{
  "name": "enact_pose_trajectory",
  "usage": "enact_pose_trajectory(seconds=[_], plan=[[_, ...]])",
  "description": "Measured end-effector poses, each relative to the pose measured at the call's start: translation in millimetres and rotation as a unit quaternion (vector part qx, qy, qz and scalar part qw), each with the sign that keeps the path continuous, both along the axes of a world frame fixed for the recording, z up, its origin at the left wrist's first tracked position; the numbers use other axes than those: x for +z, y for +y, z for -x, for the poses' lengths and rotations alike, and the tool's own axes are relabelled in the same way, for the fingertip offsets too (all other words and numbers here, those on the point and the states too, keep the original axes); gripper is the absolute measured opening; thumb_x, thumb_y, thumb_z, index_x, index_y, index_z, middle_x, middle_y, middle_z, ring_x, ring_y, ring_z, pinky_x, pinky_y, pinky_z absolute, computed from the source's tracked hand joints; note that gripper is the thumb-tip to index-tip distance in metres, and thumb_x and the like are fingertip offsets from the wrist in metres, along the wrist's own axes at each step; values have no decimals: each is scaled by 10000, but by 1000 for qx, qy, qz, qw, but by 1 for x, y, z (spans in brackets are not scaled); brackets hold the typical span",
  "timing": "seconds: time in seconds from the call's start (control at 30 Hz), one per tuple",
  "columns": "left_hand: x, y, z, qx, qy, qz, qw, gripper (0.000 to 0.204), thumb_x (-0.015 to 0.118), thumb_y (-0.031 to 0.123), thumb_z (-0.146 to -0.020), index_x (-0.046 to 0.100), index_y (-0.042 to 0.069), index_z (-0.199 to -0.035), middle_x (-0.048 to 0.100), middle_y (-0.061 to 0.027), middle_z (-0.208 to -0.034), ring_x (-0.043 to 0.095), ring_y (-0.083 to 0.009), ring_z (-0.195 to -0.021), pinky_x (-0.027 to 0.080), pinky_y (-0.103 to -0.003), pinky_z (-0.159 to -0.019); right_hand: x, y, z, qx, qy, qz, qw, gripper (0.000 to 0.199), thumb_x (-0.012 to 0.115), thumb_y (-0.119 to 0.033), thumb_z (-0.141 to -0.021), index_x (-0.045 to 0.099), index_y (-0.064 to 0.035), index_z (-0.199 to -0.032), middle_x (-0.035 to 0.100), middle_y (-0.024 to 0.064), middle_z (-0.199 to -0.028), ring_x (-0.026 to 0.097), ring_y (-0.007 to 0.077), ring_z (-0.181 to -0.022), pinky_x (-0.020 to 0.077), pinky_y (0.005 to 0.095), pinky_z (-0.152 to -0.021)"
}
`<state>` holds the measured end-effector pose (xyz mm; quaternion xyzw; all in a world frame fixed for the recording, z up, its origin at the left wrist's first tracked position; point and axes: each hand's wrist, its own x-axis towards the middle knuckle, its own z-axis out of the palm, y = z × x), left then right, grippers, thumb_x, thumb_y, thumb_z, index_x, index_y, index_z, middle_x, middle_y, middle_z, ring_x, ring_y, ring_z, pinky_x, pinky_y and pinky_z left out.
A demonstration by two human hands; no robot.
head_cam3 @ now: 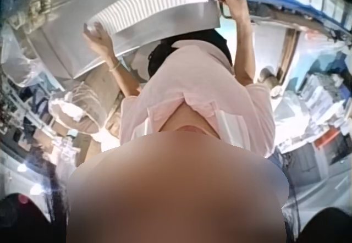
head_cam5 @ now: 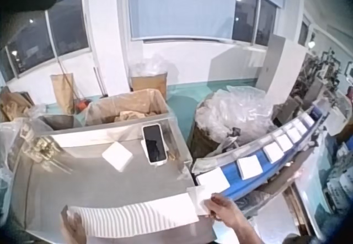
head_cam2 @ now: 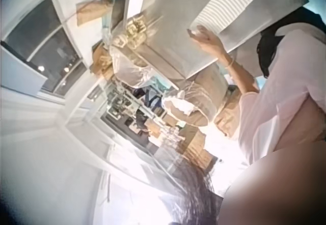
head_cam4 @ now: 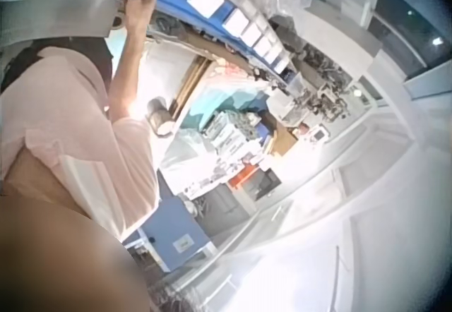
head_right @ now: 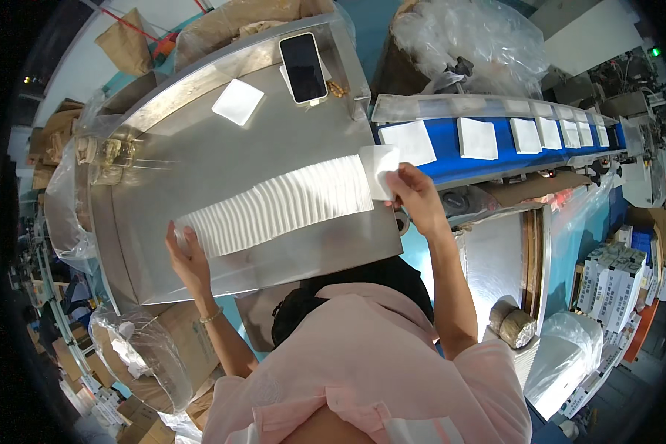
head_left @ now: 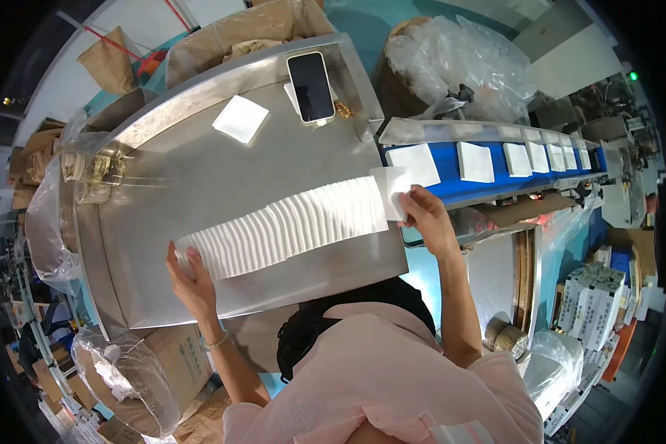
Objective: Manually placing stacks of paper napkins onto a moving conveyor belt of an industrial machine and checking the machinery.
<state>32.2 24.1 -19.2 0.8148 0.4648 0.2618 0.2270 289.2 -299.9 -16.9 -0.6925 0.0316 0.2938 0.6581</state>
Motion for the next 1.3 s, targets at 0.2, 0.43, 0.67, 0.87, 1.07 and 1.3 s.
enact_pose_trajectory(seconds=[0.2, 0.43, 0.67, 0.87, 1.07, 1.3], plan=[[-3, 6, 16, 56, -86, 80, 991, 432, 518, 302, -1009, 491, 25, -1339, 549, -61, -810, 472, -135, -667, 422, -297, -597, -7, 6, 3, 115, 73, -4, 991, 233, 626, -214, -937, 621, -25, -1074, 629, 16, -867, 582, 74, -720, 473, 210, -604], [-7, 12, 21, 35, 61, 79, 994, 491, 391, 418, -1030, 565, -39, -981, 435, -114, -652, 377, -182, -633, 380, -345, -576, -48, -6, 2, -168, 99, -173, 965, 378, 629, -362, -940, 602, -14, -1085, 636, 80, -986, 608, 157, -882, 482, 245, -721], [-6, 4, 13, 29, -47, 7, 998, 469, 497, 358, -1007, 499, 14, -1326, 628, -176, -803, 522, -206, -643, 443, -327, -626, 8, 29, 29, 132, -110, 105, 980, 593, 650, -476, -900, 590, 47, -1172, 627, 58, -919, 528, 103, -775, 443, 243, -654], [11, -9, -2, 28, 80, 67, 994, 475, 531, 300, -995, 460, 10, -1366, 645, -273, -1108, 640, -290, -813, 494, -345, -727, -27, -12, 10, 16, 89, -38, 995, 364, 605, -322, -953, 598, -5, -1129, 626, 19, -925, 580, 94, -771, 452, 224, -669], [-4, -12, -1, -52, 21, -43, 997, 504, 522, 343, -997, 432, 27, -1380, 555, -320, -1265, 598, -444, -1105, 472, -408, -895, -6, 16, 21, 70, -42, 58, 995, 542, 623, -476, -918, 586, 3, -1168, 620, 55, -916, 566, 103, -767, 471, 242, -660], [3, -19, -4, -62, 19, -42, 997, 571, 522, 325, -993, 385, -64, -1388, 482, -335, -1337, 489, -454, -1245, 407, -435, -1021, -24, -5, 6, 25, 147, -68, 986, 305, 652, -279, -920, 621, -36, -1102, 626, 14, -886, 554, 87, -680, 480, 227, -644]])
